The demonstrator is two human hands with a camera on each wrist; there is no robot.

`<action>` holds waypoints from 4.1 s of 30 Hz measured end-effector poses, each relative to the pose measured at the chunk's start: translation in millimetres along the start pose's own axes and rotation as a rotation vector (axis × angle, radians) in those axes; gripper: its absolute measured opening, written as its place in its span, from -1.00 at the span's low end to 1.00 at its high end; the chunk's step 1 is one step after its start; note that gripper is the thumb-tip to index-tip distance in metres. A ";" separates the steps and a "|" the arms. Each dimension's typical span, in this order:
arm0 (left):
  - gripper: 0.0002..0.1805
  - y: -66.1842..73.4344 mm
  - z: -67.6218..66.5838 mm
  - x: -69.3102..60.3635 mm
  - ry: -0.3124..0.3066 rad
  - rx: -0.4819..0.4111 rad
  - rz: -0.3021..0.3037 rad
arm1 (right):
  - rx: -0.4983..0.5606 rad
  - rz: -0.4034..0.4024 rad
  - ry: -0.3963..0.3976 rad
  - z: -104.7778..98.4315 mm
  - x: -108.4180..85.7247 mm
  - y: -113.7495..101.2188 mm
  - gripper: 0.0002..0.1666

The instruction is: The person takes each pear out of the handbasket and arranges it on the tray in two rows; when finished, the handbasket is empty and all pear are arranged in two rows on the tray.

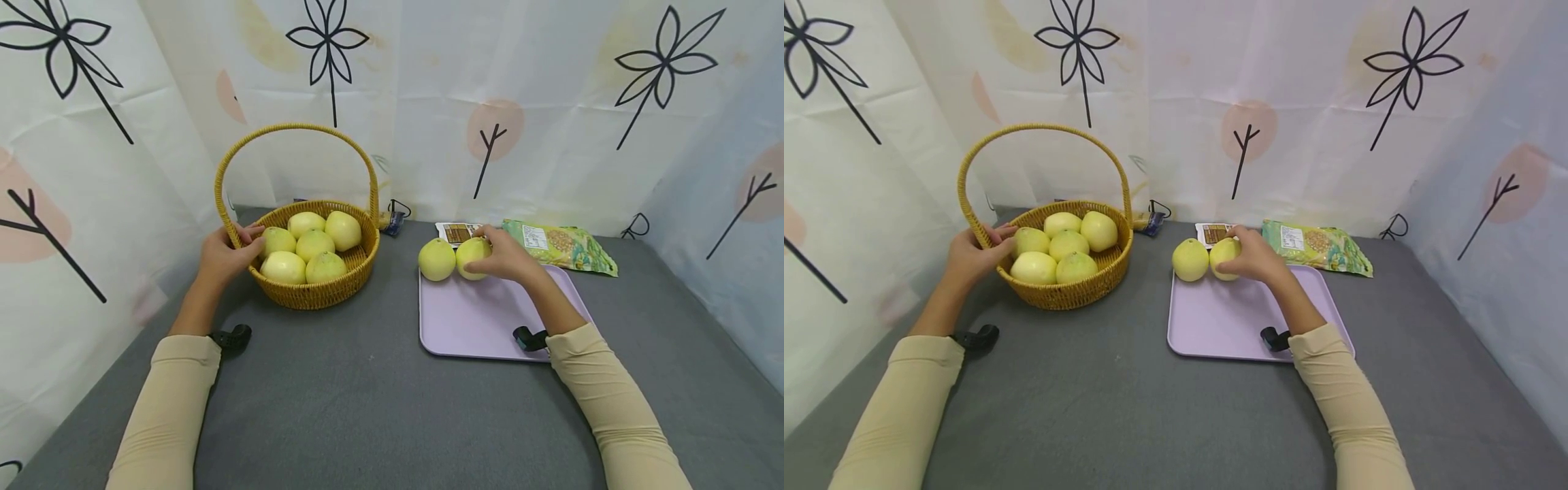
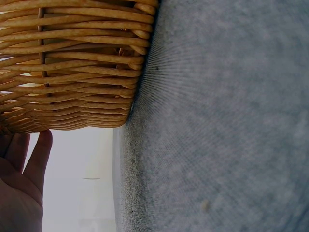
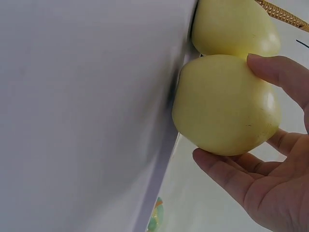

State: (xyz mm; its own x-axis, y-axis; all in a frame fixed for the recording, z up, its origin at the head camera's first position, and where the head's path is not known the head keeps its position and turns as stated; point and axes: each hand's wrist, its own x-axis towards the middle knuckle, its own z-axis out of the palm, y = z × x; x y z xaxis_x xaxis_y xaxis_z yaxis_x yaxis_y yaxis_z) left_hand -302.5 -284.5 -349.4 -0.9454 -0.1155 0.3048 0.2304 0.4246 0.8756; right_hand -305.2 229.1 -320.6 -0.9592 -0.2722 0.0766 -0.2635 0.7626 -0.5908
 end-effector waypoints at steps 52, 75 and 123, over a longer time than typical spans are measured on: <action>-0.61 6.1 1.0 -2.5 0.009 0.019 0.010 | -0.072 -0.364 0.096 36.3 12.3 -91.6 -0.54; -0.62 4.7 2.2 -3.1 0.023 0.031 0.022 | -0.131 -0.433 -0.215 118.0 46.2 -177.0 -0.44; -0.65 5.0 1.4 -2.5 0.022 0.023 0.015 | 0.269 -0.310 -0.122 102.7 44.7 -170.6 -0.44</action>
State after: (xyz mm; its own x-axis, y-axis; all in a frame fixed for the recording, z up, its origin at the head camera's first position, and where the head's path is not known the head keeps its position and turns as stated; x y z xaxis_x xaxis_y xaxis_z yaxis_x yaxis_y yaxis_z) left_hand -299.3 -280.8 -346.3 -0.9365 -0.1280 0.3264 0.2394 0.4467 0.8620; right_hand -292.5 26.5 -298.9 -0.8152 -0.5443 0.1979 -0.4862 0.4576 -0.7444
